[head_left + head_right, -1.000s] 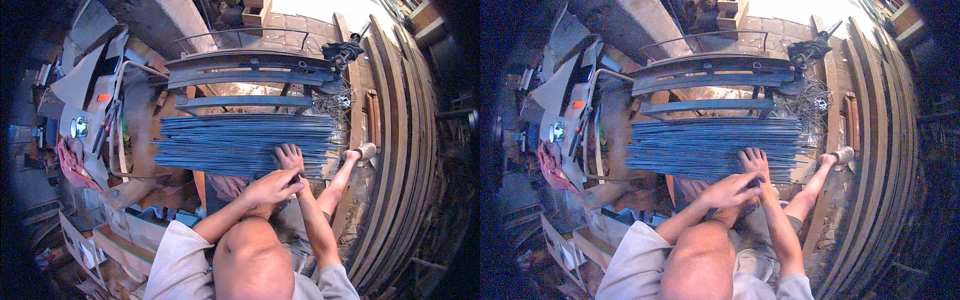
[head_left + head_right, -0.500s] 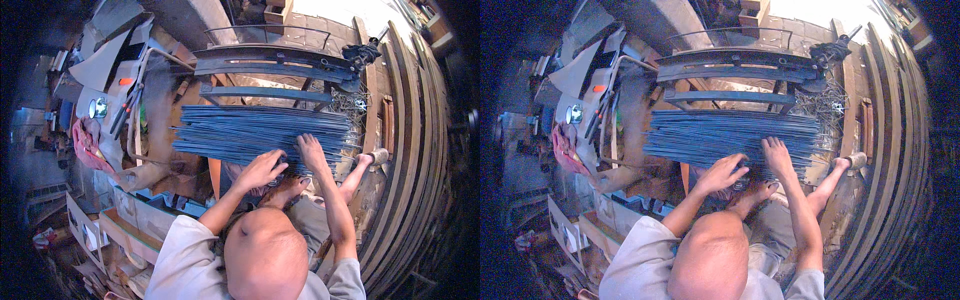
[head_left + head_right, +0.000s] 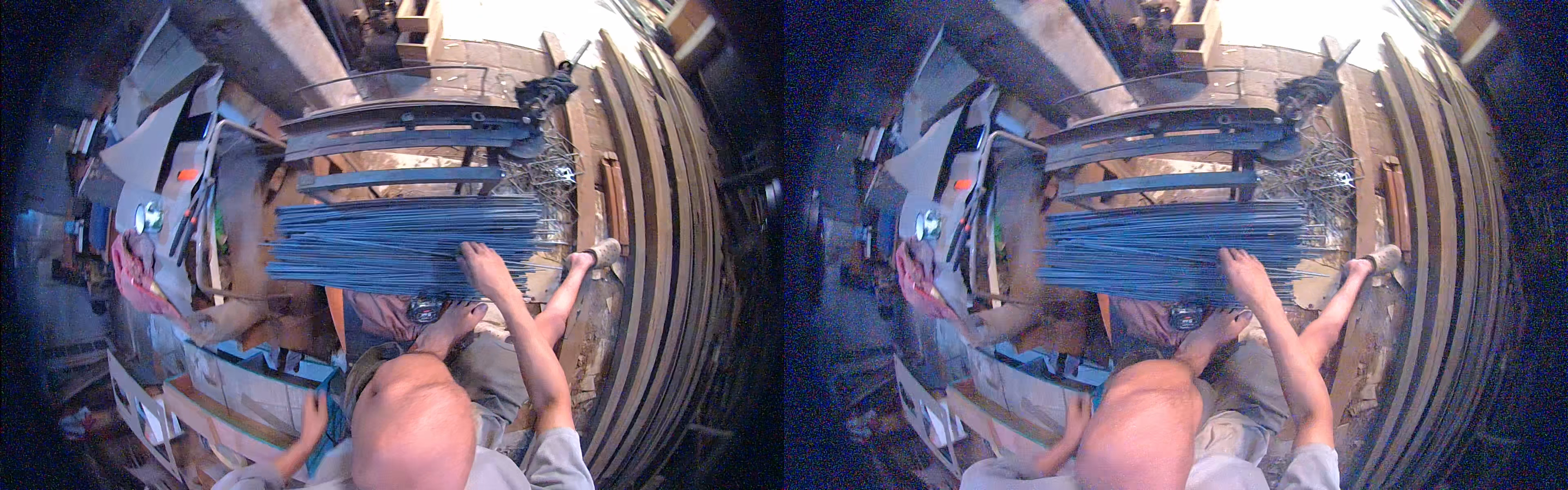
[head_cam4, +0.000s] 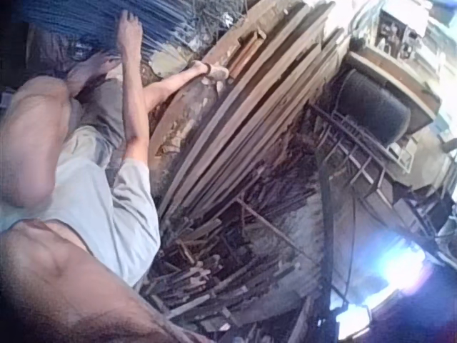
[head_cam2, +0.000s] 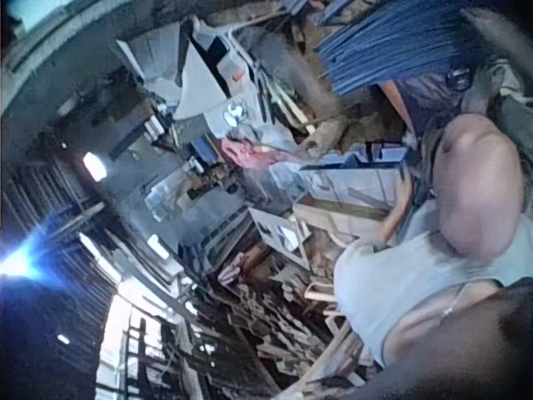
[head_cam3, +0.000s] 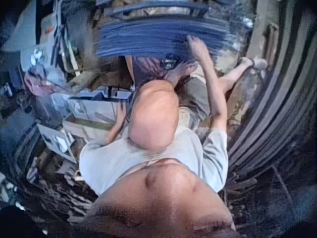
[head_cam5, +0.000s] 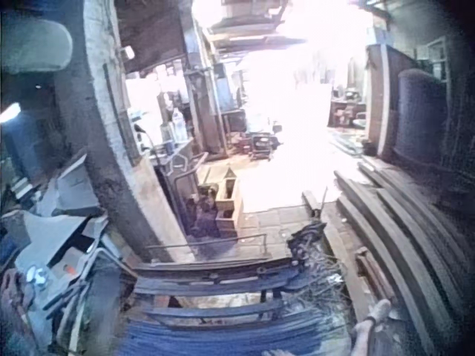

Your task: The person bends metal rods into rectangular shapes using a manual bending jig, then uses pliers to cut or adjust the ends.

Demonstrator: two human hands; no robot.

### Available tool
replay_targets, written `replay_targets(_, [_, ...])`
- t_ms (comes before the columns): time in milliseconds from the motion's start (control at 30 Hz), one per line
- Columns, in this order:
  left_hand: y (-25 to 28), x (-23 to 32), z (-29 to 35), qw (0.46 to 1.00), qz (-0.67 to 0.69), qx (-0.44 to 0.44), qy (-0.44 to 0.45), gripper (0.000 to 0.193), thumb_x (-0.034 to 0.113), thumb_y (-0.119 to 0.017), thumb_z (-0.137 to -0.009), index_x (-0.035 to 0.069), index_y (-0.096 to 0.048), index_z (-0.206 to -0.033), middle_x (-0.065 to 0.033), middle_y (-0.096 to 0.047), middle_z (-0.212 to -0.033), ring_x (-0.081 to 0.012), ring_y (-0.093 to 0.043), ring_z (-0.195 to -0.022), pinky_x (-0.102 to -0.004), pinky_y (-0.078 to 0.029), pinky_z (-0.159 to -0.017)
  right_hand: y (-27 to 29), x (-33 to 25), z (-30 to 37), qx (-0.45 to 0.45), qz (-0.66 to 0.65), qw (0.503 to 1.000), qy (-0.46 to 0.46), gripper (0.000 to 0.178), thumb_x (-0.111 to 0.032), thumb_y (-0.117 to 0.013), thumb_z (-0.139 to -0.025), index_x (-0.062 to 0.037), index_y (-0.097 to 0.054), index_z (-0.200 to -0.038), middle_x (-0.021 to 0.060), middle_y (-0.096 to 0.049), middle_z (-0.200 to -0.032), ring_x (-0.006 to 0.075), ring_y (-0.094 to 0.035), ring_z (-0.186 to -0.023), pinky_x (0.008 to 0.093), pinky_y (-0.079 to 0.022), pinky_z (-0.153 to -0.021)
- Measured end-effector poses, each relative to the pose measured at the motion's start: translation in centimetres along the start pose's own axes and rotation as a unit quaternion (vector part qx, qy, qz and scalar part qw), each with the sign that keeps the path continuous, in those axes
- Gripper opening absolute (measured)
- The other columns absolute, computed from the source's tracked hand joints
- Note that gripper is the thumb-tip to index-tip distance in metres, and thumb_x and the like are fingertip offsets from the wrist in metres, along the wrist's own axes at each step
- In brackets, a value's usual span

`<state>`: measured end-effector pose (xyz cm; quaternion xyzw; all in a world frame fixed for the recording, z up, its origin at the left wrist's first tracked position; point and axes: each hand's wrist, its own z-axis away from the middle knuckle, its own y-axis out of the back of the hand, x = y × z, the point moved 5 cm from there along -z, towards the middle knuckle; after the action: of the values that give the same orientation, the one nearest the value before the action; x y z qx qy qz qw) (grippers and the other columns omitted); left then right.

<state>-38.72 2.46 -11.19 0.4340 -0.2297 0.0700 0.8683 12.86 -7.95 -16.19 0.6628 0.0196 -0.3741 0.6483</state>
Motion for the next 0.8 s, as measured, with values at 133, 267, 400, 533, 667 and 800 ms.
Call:
replay_targets(133, [-0.4, -1.6, 9.6, 0.996, 0.021, -0.001, 0.092, 0.026, 0.020, -0.056, -0.095, 0.002, -0.059, -0.113, -0.0242, -0.066, -0.094, -0.0368, -0.065, -0.092, -0.0406, -0.050, -0.084, -0.5, 0.9, -0.2, -0.007, -0.019, 1.000, -0.013, 0.026, -0.016, -0.059, -0.088, -0.0004, -0.053, -0.108, 0.0187, -0.063, -0.107, 0.0392, -0.059, -0.105, 0.0496, -0.047, -0.089])
replay_targets(267, [4.0, 1.7, 6.2, 0.978, -0.116, -0.162, 0.060, 0.031, 0.020, -0.057, -0.094, 0.005, -0.059, -0.122, -0.0232, -0.068, -0.098, -0.0350, -0.066, -0.093, -0.0402, -0.051, -0.087, 1.2, 0.7, -0.1, -0.018, -0.035, 0.999, -0.023, 0.023, -0.017, -0.057, -0.090, -0.0012, -0.054, -0.107, 0.0192, -0.063, -0.106, 0.0393, -0.059, -0.103, 0.0492, -0.048, -0.088])
replay_targets(400, [4.0, 2.6, 4.8, 0.956, -0.153, -0.241, 0.065, 0.031, 0.021, -0.057, -0.094, 0.005, -0.061, -0.119, -0.0221, -0.069, -0.097, -0.0340, -0.067, -0.091, -0.0404, -0.051, -0.086, 0.5, 0.8, -0.3, -0.014, -0.036, 0.999, -0.007, 0.023, -0.018, -0.057, -0.090, -0.0028, -0.055, -0.107, 0.0204, -0.063, -0.103, 0.0388, -0.060, -0.101, 0.0491, -0.049, -0.086])
replay_targets(533, [4.4, 3.4, 3.6, 0.942, -0.174, -0.276, 0.071, 0.030, 0.023, -0.057, -0.094, 0.005, -0.063, -0.117, -0.0210, -0.069, -0.096, -0.0330, -0.067, -0.089, -0.0406, -0.052, -0.084, 0.7, 0.4, -0.4, -0.022, -0.050, 0.998, -0.013, 0.023, -0.021, -0.058, -0.091, -0.0032, -0.057, -0.105, 0.0196, -0.063, -0.101, 0.0387, -0.061, -0.099, 0.0487, -0.049, -0.085])
replay_targets(667, [4.9, 3.9, 3.0, 0.932, -0.189, -0.300, 0.076, 0.030, 0.025, -0.058, -0.093, 0.005, -0.064, -0.115, -0.0199, -0.070, -0.094, -0.0320, -0.068, -0.086, -0.0408, -0.052, -0.083, 0.9, -0.1, -0.2, -0.014, -0.061, 0.998, -0.019, 0.024, -0.025, -0.058, -0.092, -0.0029, -0.059, -0.101, 0.0191, -0.063, -0.098, 0.0391, -0.061, -0.096, 0.0484, -0.049, -0.084])
replay_targets(800, [5.6, 4.4, 2.7, 0.922, -0.205, -0.321, 0.076, 0.031, 0.027, -0.058, -0.093, 0.005, -0.066, -0.112, -0.0189, -0.070, -0.093, -0.0309, -0.068, -0.084, -0.0410, -0.052, -0.081, 0.6, 0.1, 0.2, 0.003, -0.070, 0.997, -0.019, 0.025, -0.027, -0.058, -0.093, -0.0027, -0.060, -0.098, 0.0191, -0.062, -0.096, 0.0396, -0.061, -0.094, 0.0486, -0.049, -0.083])
